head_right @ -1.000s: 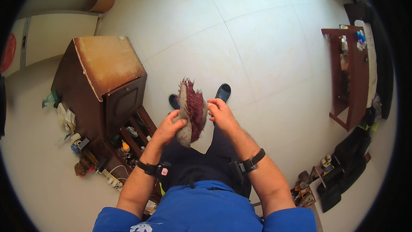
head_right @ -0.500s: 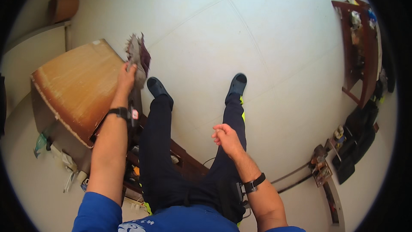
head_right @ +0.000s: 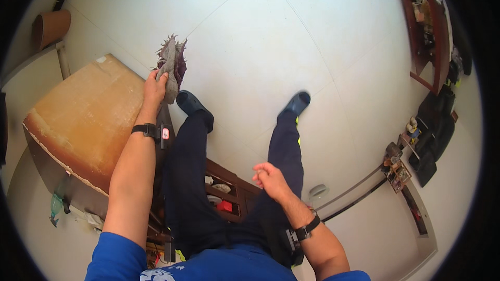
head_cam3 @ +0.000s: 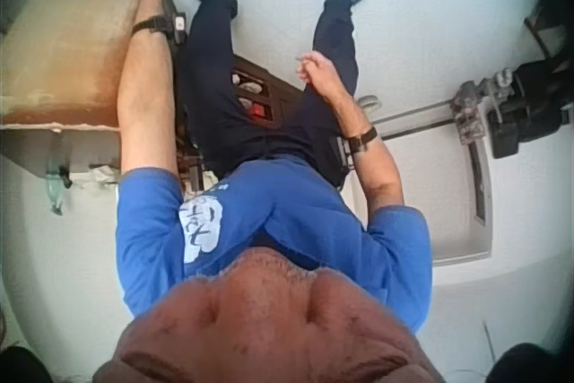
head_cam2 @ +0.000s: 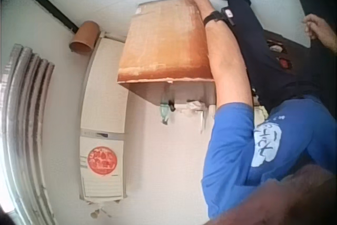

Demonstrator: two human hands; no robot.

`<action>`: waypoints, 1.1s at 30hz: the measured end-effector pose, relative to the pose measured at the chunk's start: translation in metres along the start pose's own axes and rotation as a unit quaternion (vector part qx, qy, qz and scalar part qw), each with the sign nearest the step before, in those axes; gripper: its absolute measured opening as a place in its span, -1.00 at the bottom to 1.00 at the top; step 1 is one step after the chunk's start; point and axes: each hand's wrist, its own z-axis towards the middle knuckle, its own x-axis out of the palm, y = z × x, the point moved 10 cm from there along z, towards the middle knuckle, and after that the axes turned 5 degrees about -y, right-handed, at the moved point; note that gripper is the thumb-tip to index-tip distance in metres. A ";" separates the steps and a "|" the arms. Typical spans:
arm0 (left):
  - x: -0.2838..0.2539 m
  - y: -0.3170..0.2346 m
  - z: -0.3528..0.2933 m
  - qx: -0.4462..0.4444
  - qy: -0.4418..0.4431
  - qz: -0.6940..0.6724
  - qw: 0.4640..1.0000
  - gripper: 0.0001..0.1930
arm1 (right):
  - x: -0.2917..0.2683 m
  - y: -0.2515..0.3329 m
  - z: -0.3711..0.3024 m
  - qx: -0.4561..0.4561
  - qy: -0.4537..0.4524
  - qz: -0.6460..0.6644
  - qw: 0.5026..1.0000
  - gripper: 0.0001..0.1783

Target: The person mops a tiled floor with a cloth, repeatedly dipping it into a basin of water and wringing it out. They move around the room, wiping different areas and occasionally adjusting the cloth in hand.

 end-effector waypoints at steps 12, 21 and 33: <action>0.049 0.069 0.093 0.061 -0.086 0.120 0.987 -0.50 | -0.012 -0.064 0.134 -0.016 0.056 -0.021 0.998 -0.71; 0.177 0.162 0.170 0.051 -0.067 0.158 0.984 -0.33 | -0.005 -0.140 0.219 0.039 0.123 0.083 0.988 -0.71; 0.389 0.018 -0.057 0.228 -0.072 0.160 0.958 -0.42 | -0.042 -0.085 0.199 0.030 0.201 0.136 0.970 -0.73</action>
